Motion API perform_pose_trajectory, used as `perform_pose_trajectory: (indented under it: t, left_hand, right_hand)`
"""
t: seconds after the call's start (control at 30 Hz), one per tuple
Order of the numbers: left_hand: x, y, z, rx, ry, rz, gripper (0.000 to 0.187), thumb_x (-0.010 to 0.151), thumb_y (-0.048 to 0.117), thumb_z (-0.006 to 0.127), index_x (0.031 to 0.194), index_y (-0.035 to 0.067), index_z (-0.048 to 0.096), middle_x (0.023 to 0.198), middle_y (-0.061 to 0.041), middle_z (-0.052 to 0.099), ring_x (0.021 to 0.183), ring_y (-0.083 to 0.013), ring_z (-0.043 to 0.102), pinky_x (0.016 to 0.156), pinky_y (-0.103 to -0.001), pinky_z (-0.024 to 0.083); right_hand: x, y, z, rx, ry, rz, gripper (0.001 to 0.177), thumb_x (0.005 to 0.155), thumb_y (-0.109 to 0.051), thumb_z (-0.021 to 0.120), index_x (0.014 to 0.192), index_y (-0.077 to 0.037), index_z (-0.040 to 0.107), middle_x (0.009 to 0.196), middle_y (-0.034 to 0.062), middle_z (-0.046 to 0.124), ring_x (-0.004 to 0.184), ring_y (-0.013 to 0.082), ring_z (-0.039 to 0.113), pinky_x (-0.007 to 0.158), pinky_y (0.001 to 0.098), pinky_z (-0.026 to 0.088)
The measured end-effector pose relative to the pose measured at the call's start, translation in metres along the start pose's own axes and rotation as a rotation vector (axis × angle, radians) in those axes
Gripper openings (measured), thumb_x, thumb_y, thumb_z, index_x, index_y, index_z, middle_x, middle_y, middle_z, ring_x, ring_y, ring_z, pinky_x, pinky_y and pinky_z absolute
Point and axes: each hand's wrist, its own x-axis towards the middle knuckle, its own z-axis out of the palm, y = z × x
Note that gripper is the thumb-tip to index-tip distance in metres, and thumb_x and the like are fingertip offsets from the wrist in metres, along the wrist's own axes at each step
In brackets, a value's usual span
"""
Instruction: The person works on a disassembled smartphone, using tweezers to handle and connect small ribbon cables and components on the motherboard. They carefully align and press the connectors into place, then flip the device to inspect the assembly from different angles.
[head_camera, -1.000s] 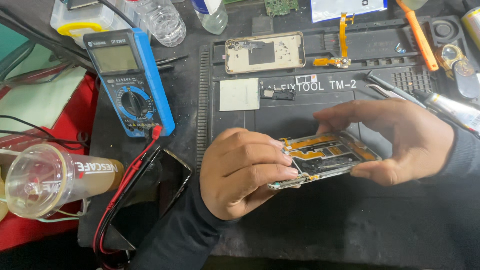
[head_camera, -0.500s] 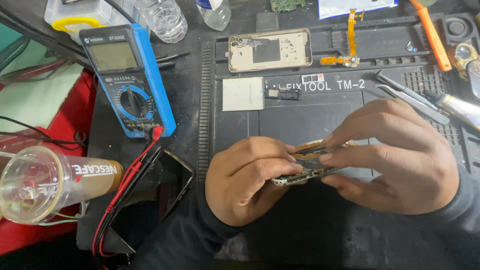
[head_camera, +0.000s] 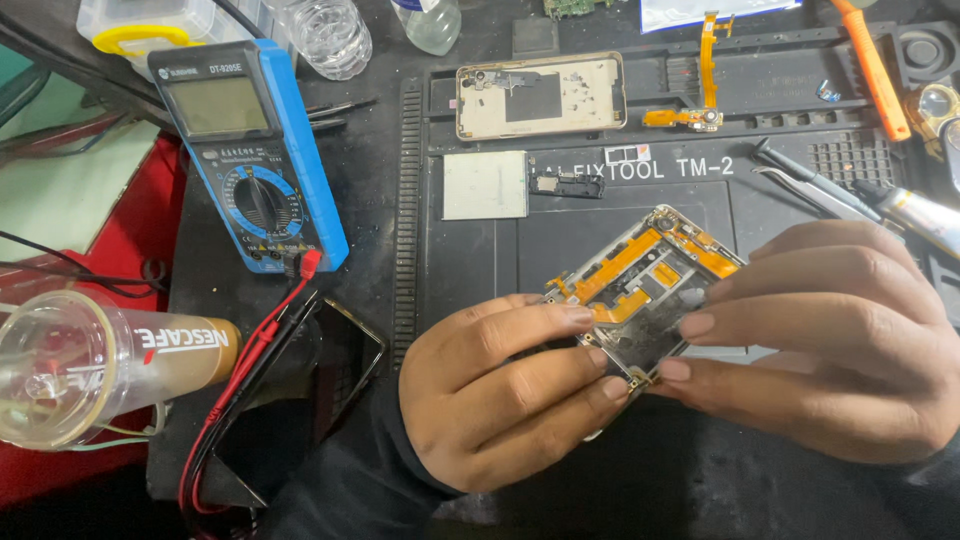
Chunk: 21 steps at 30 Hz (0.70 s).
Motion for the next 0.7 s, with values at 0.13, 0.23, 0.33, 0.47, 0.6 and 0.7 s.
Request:
perform_pose_trajectory:
  t: [0.13,0.23,0.33,0.47,0.6,0.7]
  left_hand:
    - [0.003,-0.001,0.0,0.035,0.024,0.026,0.01,0.097,0.01,0.081,0.103,0.008,0.074,0.102,-0.004,0.073,0.097,-0.0275,0.078,0.083,-0.036,0.07]
    - [0.001,-0.001,0.0,0.049,0.019,0.047,0.01,0.097,0.01,0.082,0.102,0.009,0.074,0.102,-0.004,0.073,0.098,-0.0271,0.078,0.083,-0.037,0.069]
    - [-0.001,-0.001,0.001,0.033,0.013,0.046,0.009,0.097,0.009,0.081,0.103,0.009,0.075,0.103,-0.005,0.072,0.1,-0.0287,0.077,0.084,-0.038,0.07]
    - [-0.001,0.001,-0.002,0.017,-0.03,0.009,0.012,0.099,0.009,0.081,0.107,0.006,0.073,0.107,-0.006,0.07,0.103,-0.0306,0.076,0.085,-0.039,0.071]
    - [-0.001,0.003,-0.005,0.011,-0.065,-0.013,0.012,0.101,0.01,0.078,0.111,0.005,0.073,0.111,-0.006,0.071,0.103,-0.0305,0.076,0.087,-0.04,0.071]
    - [0.0,0.004,-0.004,-0.01,-0.063,-0.035,0.01,0.101,0.007,0.076,0.11,0.005,0.073,0.111,-0.006,0.071,0.104,-0.0312,0.076,0.087,-0.04,0.07]
  right_hand:
    - [-0.002,-0.002,0.0,0.018,-0.027,0.032,0.009,0.086,-0.019,0.084,0.086,-0.019,0.075,0.096,0.0048,0.068,0.079,0.0221,0.066,0.067,0.0404,0.053]
    - [-0.003,-0.001,0.003,0.006,-0.006,0.021,0.007,0.086,-0.018,0.082,0.085,-0.02,0.076,0.095,0.0033,0.068,0.078,0.0216,0.064,0.067,0.0404,0.051]
    - [-0.017,-0.011,0.0,0.007,0.001,0.151,0.016,0.083,-0.019,0.089,0.089,-0.017,0.073,0.093,-0.0001,0.069,0.078,0.0191,0.063,0.072,0.037,0.052]
    - [-0.027,-0.013,0.001,-0.006,0.011,0.207,0.032,0.083,-0.018,0.097,0.095,-0.015,0.067,0.093,0.002,0.069,0.078,0.0153,0.067,0.074,0.0344,0.056]
    - [-0.018,-0.019,-0.001,-0.048,-0.004,0.187,0.027,0.084,-0.016,0.093,0.094,-0.014,0.068,0.089,0.0048,0.069,0.078,0.0137,0.07,0.071,0.0371,0.058]
    - [-0.02,-0.019,-0.002,-0.092,-0.004,0.2,0.028,0.085,-0.02,0.095,0.095,-0.018,0.069,0.09,0.0023,0.071,0.079,0.0138,0.07,0.075,0.0389,0.057]
